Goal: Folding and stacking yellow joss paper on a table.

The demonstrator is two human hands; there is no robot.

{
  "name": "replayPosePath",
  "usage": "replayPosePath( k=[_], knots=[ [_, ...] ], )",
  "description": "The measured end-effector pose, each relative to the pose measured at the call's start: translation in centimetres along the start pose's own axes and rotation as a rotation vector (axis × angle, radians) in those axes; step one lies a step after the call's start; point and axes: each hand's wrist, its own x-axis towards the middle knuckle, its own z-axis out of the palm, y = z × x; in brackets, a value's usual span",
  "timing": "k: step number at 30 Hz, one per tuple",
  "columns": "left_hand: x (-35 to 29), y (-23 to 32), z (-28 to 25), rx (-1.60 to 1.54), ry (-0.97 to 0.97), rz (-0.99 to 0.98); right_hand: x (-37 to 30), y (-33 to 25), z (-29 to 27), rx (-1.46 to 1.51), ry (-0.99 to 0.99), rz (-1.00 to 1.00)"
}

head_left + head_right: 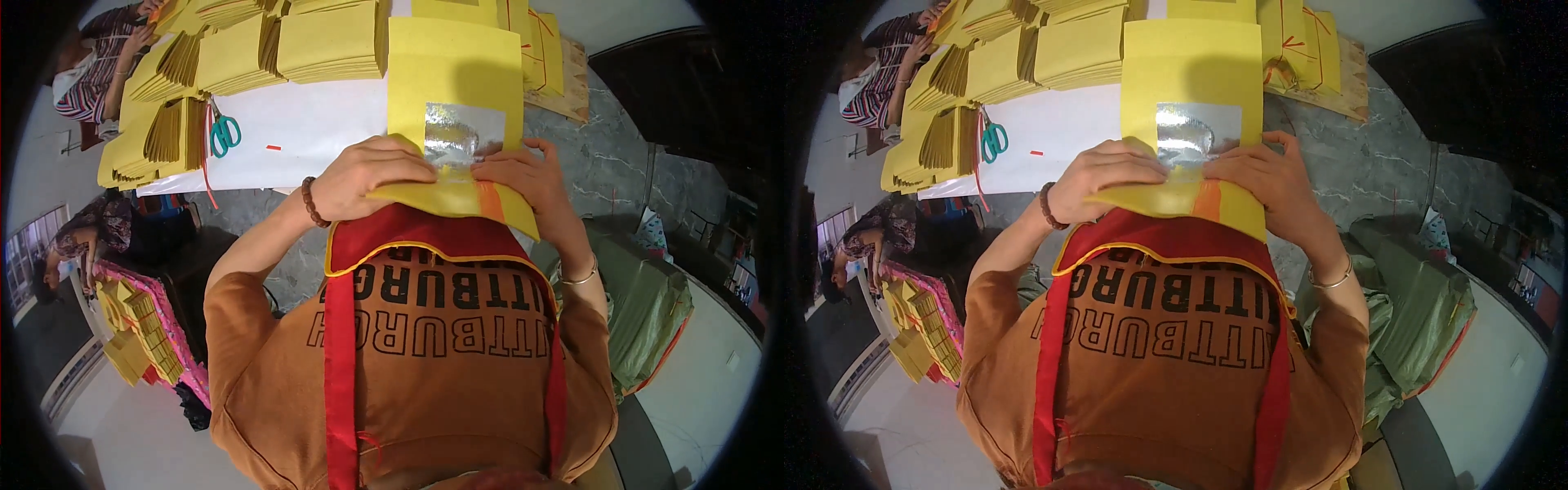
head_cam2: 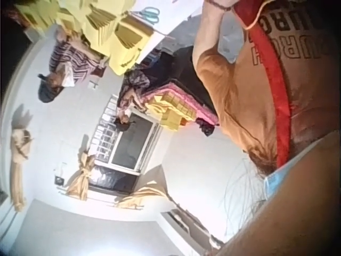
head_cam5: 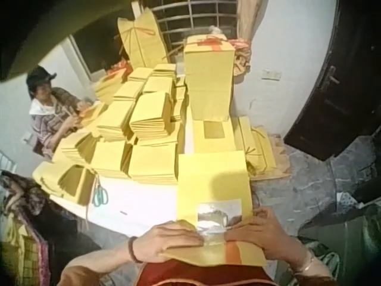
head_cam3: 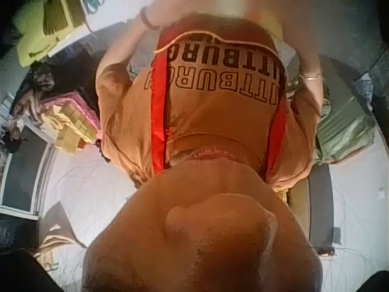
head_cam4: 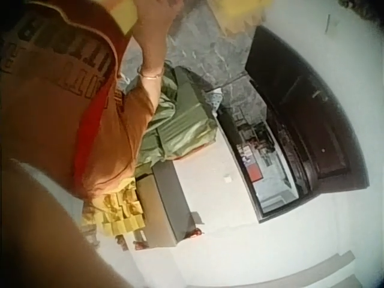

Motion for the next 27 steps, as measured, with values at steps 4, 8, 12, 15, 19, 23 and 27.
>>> replayPosePath(
  k=[4,8,12,15,19,23,27],
  knots=[
    [0.1,0.2,0.2,0.022,0.064,0.063,0.1,0.2,-0.3,0.047,-0.045,0.028],
    [0.6,0.1,0.4,-0.122,0.185,-0.208,0.4,0.3,-0.9,0.238,-0.037,0.168],
    [2.0,0.9,-0.1,-0.268,0.172,-0.655,0.8,1.2,-0.3,0.538,0.02,0.517],
    [2.8,0.5,-0.3,-0.427,0.264,-0.695,1.4,0.8,-0.2,0.832,0.043,0.683],
    [2.9,0.0,-0.2,-0.525,0.252,-0.653,1.3,1.0,0.7,0.837,0.161,0.622],
    [2.1,-1.8,-1.2,-0.575,0.051,-0.38,1.2,1.6,1.5,0.967,0.238,0.676],
    [2.1,-1.5,-0.5,-0.573,0.097,-0.545,1.2,1.8,1.2,0.966,0.178,0.687]
  ],
)
